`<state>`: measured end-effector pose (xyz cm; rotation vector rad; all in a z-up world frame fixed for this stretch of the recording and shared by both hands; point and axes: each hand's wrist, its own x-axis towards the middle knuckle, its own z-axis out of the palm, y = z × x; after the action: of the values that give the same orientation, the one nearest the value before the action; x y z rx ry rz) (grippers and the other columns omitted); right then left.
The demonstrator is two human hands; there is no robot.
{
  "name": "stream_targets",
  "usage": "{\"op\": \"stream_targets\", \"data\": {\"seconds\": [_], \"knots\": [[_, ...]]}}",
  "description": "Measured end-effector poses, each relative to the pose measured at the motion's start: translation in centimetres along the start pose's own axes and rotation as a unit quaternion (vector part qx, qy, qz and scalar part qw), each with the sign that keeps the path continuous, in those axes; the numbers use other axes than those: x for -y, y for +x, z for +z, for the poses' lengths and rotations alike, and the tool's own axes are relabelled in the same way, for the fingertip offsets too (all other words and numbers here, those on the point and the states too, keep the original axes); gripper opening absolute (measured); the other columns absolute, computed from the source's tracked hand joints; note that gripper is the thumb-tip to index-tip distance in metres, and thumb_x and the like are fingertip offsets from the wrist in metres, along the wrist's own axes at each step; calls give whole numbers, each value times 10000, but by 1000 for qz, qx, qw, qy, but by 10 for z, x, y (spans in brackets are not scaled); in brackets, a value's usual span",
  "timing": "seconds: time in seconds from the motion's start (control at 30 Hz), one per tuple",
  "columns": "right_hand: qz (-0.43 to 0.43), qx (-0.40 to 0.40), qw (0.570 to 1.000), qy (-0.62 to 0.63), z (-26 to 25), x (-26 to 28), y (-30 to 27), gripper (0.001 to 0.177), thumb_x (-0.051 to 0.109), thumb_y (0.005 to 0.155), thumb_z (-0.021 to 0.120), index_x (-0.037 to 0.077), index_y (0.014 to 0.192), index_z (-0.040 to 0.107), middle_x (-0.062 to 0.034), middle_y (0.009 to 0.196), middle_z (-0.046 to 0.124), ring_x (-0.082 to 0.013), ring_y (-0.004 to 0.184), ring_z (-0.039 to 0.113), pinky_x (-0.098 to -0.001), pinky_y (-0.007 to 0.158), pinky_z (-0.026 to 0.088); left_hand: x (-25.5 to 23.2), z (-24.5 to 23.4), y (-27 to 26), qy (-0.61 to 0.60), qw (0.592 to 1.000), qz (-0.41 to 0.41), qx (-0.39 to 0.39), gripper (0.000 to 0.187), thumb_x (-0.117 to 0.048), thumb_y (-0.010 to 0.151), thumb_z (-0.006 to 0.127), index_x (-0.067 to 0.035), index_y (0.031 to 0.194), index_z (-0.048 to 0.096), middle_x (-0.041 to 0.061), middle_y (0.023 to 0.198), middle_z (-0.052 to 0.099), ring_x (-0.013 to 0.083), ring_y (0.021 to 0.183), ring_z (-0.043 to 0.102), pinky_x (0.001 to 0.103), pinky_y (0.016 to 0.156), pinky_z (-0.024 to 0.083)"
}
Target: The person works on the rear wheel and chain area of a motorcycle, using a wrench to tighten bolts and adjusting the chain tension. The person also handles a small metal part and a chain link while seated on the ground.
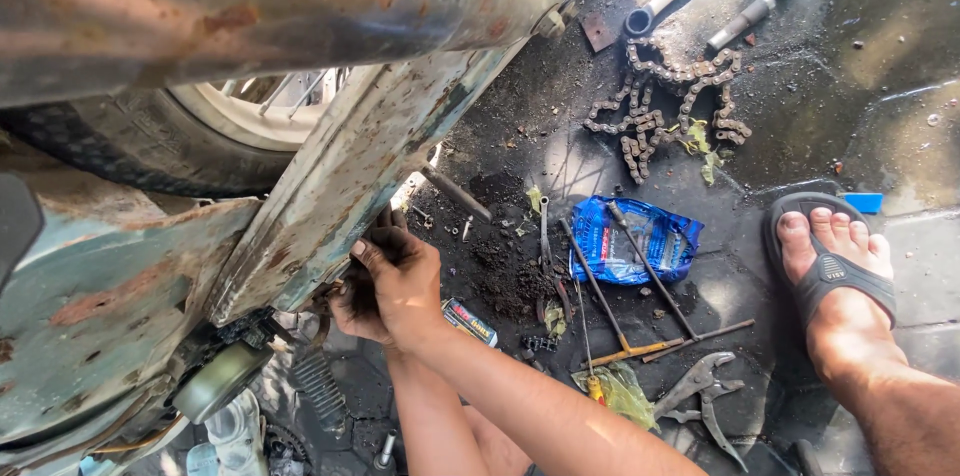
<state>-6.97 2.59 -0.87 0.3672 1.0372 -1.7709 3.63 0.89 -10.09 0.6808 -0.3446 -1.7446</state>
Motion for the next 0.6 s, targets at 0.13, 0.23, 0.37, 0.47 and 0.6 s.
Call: {"op": "stream_targets", "data": {"seconds": [0.13, 0.23, 0.37, 0.47, 0.6], "knots": [[45, 9, 998, -35, -2, 10, 6, 111, 18, 892, 756, -63, 936, 693, -40, 842, 699, -105, 745, 565, -277, 646, 513, -7, -5, -1, -21, 1000, -7, -6, 609, -166, 895, 609, 0, 1471, 508, 131, 1431, 601, 243, 1338, 537, 383, 1183, 399], [23, 11, 1000, -11, 5, 18, 0, 97, -15, 886, 741, -61, 948, 683, -27, 898, 719, -97, 791, 585, -268, 687, 529, -10, -29, 2, -45, 999, -17, -10, 603, -168, 906, 597, 23, 1472, 510, 145, 1428, 604, 248, 1332, 536, 384, 1178, 399], [107, -9, 978, 180, 16, 22, -5, 114, -11, 864, 699, 8, 977, 702, -8, 892, 720, -114, 759, 610, -321, 602, 526, -10, -36, 5, -148, 988, -35, -28, 550, -169, 939, 581, 5, 1459, 538, 117, 1424, 622, 229, 1319, 553, 384, 1184, 409], [98, -13, 985, 145, 7, 12, 2, 101, -15, 864, 711, 2, 963, 706, -21, 882, 725, -117, 755, 616, -320, 616, 529, -3, -2, -1, -111, 993, -37, -29, 542, -194, 925, 606, -3, 1430, 559, 113, 1400, 626, 235, 1302, 562, 396, 1166, 418], [26, 27, 999, 2, -5, 20, 7, 87, -18, 870, 755, -34, 947, 716, -24, 904, 749, -97, 799, 628, -274, 717, 548, -2, -14, -2, -98, 995, -32, -4, 527, -221, 970, 599, 5, 1445, 563, 125, 1414, 620, 254, 1317, 565, 411, 1158, 434]]}}
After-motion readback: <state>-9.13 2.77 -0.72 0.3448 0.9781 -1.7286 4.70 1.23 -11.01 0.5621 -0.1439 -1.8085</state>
